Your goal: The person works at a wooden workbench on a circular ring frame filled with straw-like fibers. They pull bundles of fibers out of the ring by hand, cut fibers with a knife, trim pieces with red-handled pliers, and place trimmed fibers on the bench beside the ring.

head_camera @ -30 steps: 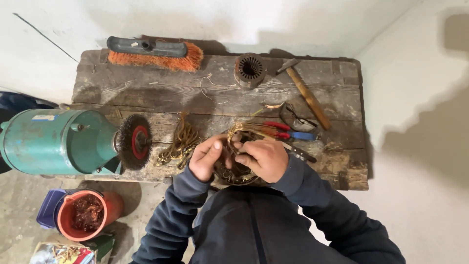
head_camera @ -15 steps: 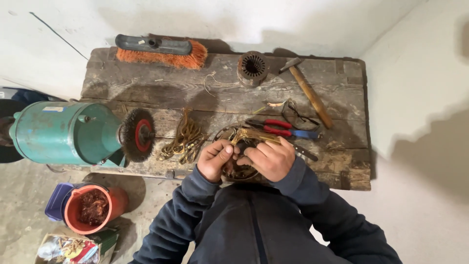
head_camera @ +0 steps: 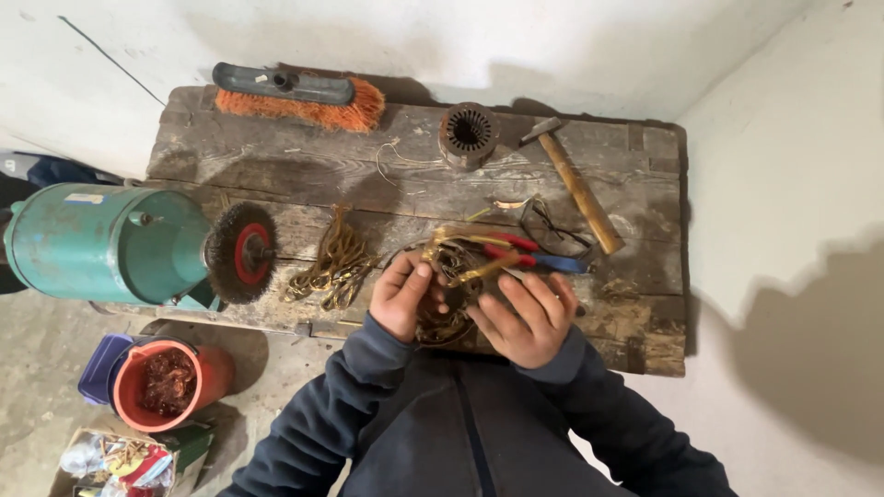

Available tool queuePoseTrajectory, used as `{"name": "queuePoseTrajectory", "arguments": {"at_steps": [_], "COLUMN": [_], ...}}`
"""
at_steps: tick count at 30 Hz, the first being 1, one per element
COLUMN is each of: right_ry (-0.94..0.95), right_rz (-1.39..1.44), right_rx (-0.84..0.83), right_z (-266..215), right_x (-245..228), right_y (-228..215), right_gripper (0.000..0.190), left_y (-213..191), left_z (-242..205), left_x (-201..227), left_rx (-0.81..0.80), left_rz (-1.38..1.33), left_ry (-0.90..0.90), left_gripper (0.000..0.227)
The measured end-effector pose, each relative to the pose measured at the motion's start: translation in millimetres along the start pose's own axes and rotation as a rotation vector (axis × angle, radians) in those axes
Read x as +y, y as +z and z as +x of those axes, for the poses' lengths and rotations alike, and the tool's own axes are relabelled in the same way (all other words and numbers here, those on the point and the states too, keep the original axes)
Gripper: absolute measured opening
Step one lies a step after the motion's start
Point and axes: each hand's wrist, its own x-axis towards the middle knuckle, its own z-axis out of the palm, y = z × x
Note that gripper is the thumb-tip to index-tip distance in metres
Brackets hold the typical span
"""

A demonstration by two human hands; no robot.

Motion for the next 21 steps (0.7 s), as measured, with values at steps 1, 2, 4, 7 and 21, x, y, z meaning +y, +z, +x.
{"name": "queuePoseTrajectory", "arguments": {"at_steps": [1,2,4,7,21], "right_ry": [0.002,0.031,0.065,0.138,0.228], "right_rz": [-0.001,-0.059,-0.127,-0.396,0.413], "right_rx": [0.001,-0.106,-0.212,-0.345,-0.780], "right_z": [1,2,10,31,2], "right_x": [1,3,7,21,78], "right_y": [3,6,9,6,-25], "right_gripper": [0.042,0.045,0.048,0.053,0.042], "left_y": [4,9,22,43,49], "left_z": [1,2,3,3,21], "left_x": [-4,-8,-11,-11,-7], "left_rx": [-0.001,-0.047,-0.103,-0.232,-0.641], "left_rz": [0.002,0.040,0.081,0.134,0.598], "left_ry": [-0.001,-0.009,-0.023,-0.096,-0.161], "left_gripper": [0.019,0.017,0.016,0.017,0.013]}}
